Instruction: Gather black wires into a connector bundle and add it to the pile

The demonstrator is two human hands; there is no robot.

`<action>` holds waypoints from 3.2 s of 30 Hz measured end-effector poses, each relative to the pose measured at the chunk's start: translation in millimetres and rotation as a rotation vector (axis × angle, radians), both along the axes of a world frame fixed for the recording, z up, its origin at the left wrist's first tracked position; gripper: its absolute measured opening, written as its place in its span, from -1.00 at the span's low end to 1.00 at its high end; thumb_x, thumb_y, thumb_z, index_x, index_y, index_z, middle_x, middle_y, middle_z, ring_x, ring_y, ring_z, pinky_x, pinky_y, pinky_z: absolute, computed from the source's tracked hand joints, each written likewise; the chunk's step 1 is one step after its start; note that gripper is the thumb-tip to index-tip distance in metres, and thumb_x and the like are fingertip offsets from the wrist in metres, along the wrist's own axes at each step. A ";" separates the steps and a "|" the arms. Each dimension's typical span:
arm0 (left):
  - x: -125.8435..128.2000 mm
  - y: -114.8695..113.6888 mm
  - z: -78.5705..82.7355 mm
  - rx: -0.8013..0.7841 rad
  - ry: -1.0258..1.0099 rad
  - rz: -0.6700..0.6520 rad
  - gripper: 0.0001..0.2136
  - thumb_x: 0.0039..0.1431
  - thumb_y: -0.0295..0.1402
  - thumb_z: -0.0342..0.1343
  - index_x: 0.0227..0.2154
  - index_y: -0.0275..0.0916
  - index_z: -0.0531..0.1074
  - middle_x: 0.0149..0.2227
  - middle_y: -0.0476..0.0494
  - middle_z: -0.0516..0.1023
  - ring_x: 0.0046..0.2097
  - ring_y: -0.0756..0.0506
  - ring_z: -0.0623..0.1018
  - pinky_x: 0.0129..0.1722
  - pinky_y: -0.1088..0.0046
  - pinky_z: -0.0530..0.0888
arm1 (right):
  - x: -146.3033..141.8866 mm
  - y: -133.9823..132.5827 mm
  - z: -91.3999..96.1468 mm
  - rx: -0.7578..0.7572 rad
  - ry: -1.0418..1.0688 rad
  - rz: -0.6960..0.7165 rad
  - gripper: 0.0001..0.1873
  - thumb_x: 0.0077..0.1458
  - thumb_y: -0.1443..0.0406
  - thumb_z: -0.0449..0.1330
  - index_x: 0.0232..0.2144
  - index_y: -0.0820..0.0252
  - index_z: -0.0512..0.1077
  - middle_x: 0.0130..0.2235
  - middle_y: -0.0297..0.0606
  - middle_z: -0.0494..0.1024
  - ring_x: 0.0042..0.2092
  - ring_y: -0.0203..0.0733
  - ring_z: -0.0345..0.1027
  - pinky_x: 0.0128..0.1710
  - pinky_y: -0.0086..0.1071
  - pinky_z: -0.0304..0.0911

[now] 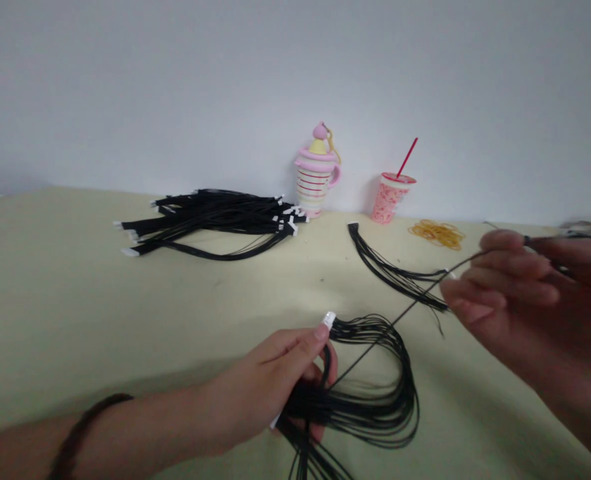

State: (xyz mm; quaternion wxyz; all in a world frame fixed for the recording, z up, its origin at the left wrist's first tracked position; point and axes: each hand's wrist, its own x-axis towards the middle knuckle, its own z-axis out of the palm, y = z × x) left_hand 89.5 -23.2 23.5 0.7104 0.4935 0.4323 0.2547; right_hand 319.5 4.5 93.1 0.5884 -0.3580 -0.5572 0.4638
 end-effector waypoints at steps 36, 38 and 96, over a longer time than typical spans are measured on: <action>6.3 0.2 4.6 -0.043 0.075 0.099 -0.56 0.10 0.03 -0.12 -0.57 -0.28 0.32 -0.71 0.07 0.28 -0.67 0.04 0.33 -0.72 0.66 0.18 | -43.8 -20.7 -80.4 0.391 -0.555 0.242 -0.85 -0.18 0.49 -0.05 -0.66 0.22 0.06 -0.69 -0.48 0.03 -0.65 -0.48 -0.08 -0.65 -0.57 -0.13; 5.6 -0.4 3.5 -0.049 0.073 0.100 -0.55 0.10 0.03 -0.11 -0.58 -0.28 0.32 -0.72 0.07 0.28 -0.68 0.04 0.33 -0.72 0.66 0.17 | -44.3 -20.7 -79.5 0.387 -0.562 0.246 -0.84 -0.18 0.49 -0.05 -0.66 0.22 0.05 -0.69 -0.49 0.02 -0.65 -0.49 -0.09 -0.65 -0.58 -0.13; 5.1 0.5 5.7 -0.077 0.074 0.099 -0.57 0.13 0.01 -0.11 -0.55 -0.28 0.33 -0.67 0.07 0.27 -0.65 0.03 0.35 -0.70 0.65 0.19 | -45.0 -20.7 -79.5 0.394 -0.607 0.256 -0.83 -0.19 0.48 -0.07 -0.65 0.19 0.01 -0.68 -0.47 0.02 -0.64 -0.44 -0.08 -0.65 -0.53 -0.13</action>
